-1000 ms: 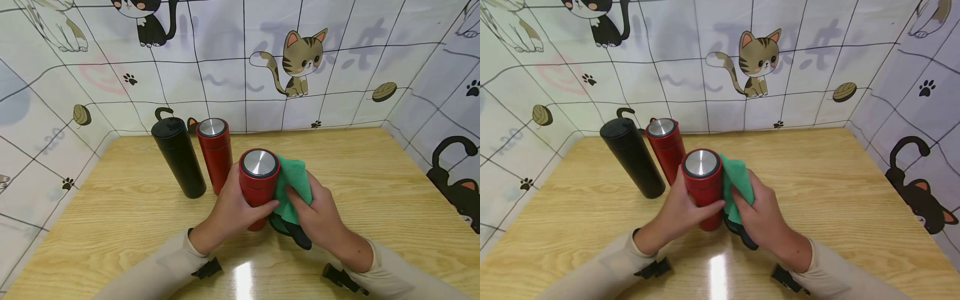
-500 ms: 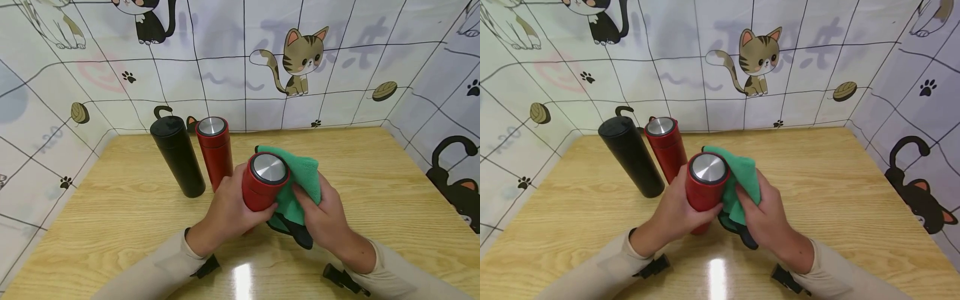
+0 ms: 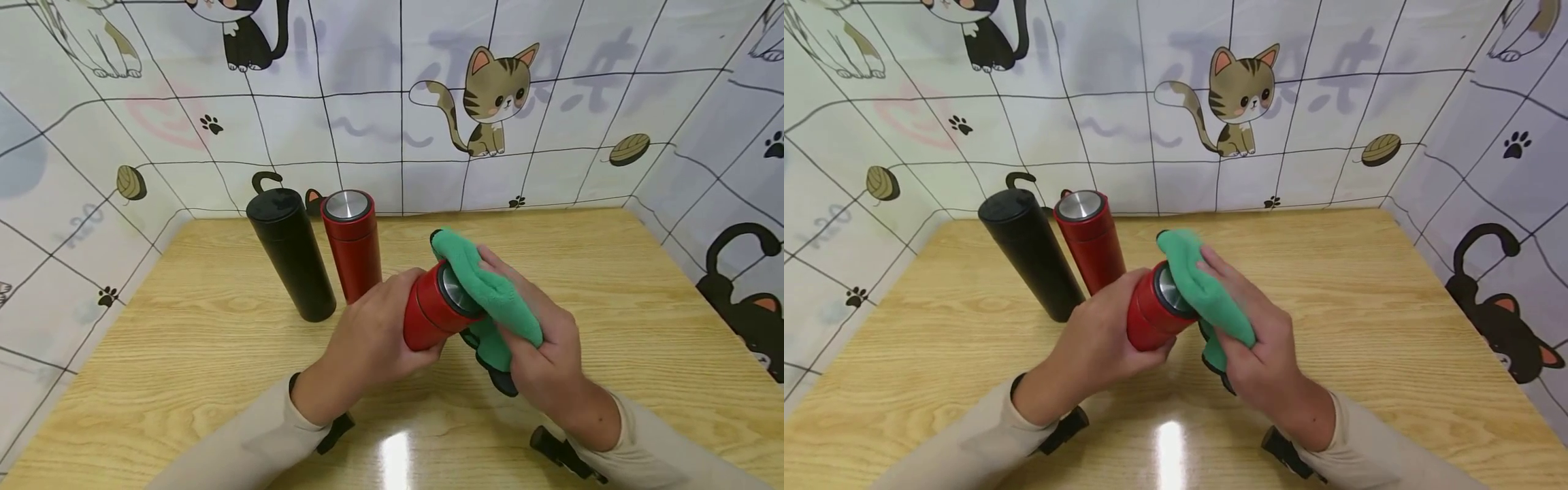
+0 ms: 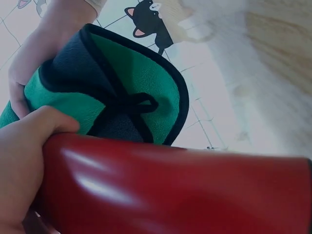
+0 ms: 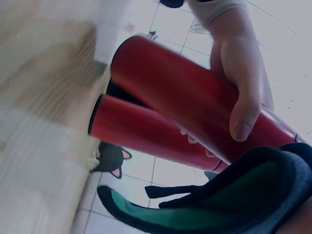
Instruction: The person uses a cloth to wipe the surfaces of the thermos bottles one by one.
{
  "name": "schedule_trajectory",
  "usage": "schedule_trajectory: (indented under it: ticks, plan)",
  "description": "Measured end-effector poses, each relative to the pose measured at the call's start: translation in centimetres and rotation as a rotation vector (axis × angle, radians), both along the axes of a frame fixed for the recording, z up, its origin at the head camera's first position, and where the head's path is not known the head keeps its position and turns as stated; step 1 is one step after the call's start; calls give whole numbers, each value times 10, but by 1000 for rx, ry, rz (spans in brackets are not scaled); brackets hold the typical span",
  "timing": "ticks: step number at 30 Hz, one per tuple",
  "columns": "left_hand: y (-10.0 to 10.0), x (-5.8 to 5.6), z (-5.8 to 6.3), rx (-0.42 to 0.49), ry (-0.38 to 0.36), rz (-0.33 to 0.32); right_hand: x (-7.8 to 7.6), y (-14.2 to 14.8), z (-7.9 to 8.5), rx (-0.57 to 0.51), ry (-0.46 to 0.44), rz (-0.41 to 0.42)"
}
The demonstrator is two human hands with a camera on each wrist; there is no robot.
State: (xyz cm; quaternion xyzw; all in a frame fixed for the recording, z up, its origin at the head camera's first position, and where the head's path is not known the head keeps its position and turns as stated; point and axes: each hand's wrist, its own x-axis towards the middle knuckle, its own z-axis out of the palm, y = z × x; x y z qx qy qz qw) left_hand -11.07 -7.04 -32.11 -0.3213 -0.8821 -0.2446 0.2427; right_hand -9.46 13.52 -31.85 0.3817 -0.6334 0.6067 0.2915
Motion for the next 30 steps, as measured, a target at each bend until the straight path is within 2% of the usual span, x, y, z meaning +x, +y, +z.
schedule_trajectory:
  ticks: [5, 8, 10, 13, 17, 19, 21, 24, 26, 28, 30]
  plan:
    - [-1, 3, 1, -73, 33, 45, -3, -5, 2, 48, 207, -88]
    - [-1, 4, 1, -92, 30, 49, -2, -7, 4, 95, 276, -146]
    - [-1, 5, 1, -103, 23, 52, -2, -7, 5, 133, 295, -183]
    - [-2, 5, 2, -112, 9, 53, -2, -5, 6, 181, 271, -229]
    - [-5, 4, 4, -107, -13, 82, -2, -5, 5, 157, 244, -238]
    - [-6, 3, 5, -104, -22, 97, -2, -6, 5, 122, 276, -226]
    - [-7, 2, 5, -107, -23, 101, -4, -8, 5, 108, 348, -239]
    - [-6, 3, 3, -141, -22, 98, -5, -10, 6, 139, 462, -277]
    - [-5, 3, 1, -176, -16, 94, -6, -10, 6, 183, 503, -302]
    - [-3, 3, 0, -204, -11, 92, -5, -9, 6, 221, 489, -319]
    - [-3, 4, -1, -212, -5, 93, -5, -7, 6, 239, 439, -333]
